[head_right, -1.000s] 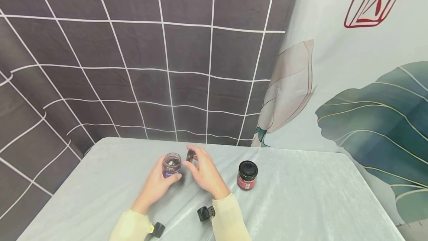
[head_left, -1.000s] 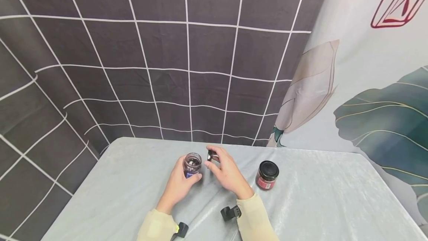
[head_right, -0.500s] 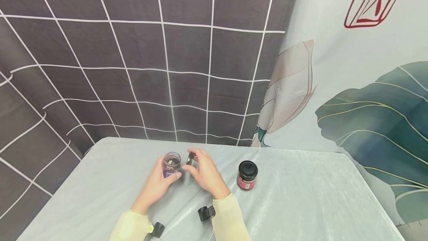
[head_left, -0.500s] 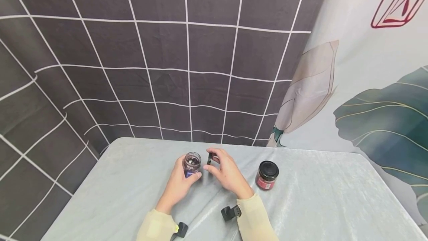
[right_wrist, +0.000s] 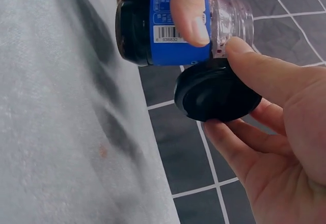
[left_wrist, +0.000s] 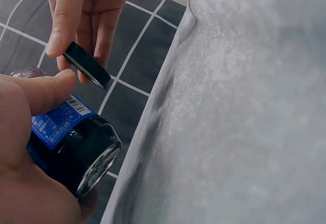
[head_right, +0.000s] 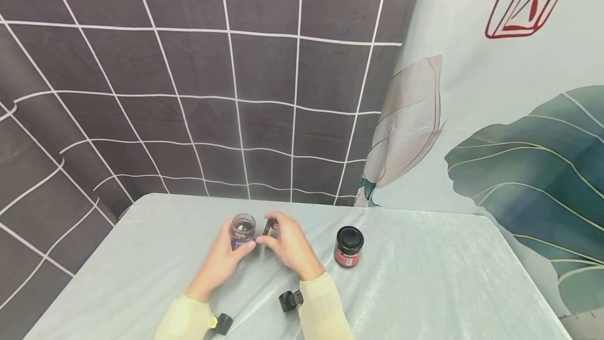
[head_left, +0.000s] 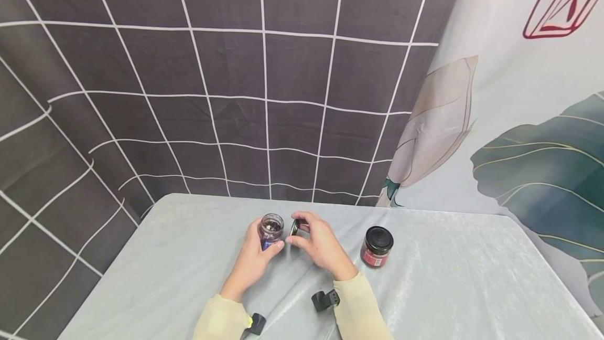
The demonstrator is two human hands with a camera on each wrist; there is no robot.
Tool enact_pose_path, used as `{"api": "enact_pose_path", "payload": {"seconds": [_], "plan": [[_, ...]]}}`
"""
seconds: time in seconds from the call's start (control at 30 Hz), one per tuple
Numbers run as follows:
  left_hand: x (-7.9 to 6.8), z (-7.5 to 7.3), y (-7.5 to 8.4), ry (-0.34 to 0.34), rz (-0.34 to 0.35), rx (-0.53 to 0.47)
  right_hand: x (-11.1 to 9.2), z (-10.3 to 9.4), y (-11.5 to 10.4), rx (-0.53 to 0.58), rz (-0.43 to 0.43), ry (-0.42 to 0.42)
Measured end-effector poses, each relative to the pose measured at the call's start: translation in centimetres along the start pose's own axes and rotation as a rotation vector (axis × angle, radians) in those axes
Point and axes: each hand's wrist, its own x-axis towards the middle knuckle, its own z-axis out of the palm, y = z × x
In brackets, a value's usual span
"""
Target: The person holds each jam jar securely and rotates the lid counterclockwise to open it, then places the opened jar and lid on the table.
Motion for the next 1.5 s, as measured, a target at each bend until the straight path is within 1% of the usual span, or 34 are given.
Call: {"api": "enact_pose_path", "payload": {"seconds": [0.2, 0.33, 0.63, 0.87, 1.07, 1.23, 1.5], "plan": [[0.01, -0.06, 0.03, -0.01, -0.011, 0.007, -0.03, 0.06, 0.12, -0.029, 0.055, -0.034], [0.0, -0.01, -0.07, -0.012, -0.016, -0.001, -0.06, 0.08, 0.2, -0.043, 0.068, -0.055], [0.05, 0.07, -0.23, 0.006, -0.034, -0.005, -0.06, 0.4, 0.46, -0.05, 0.082, -0.066], [0.12, 0.12, -0.36, 0.022, -0.046, 0.001, 0.0, 0.49, 0.51, -0.057, 0.087, -0.057], [0.15, 0.13, -0.44, 0.031, -0.082, -0.004, -0.01, 0.5, 0.55, -0.072, 0.086, -0.043], [0.12, 0.11, -0.54, 0.031, -0.115, 0.019, 0.0, 0.6, 0.62, -0.084, 0.088, -0.024], [0.19, 0.18, -0.53, 0.046, -0.126, 0.037, -0.01, 0.77, 0.96, -0.053, 0.129, 0.001]]}}
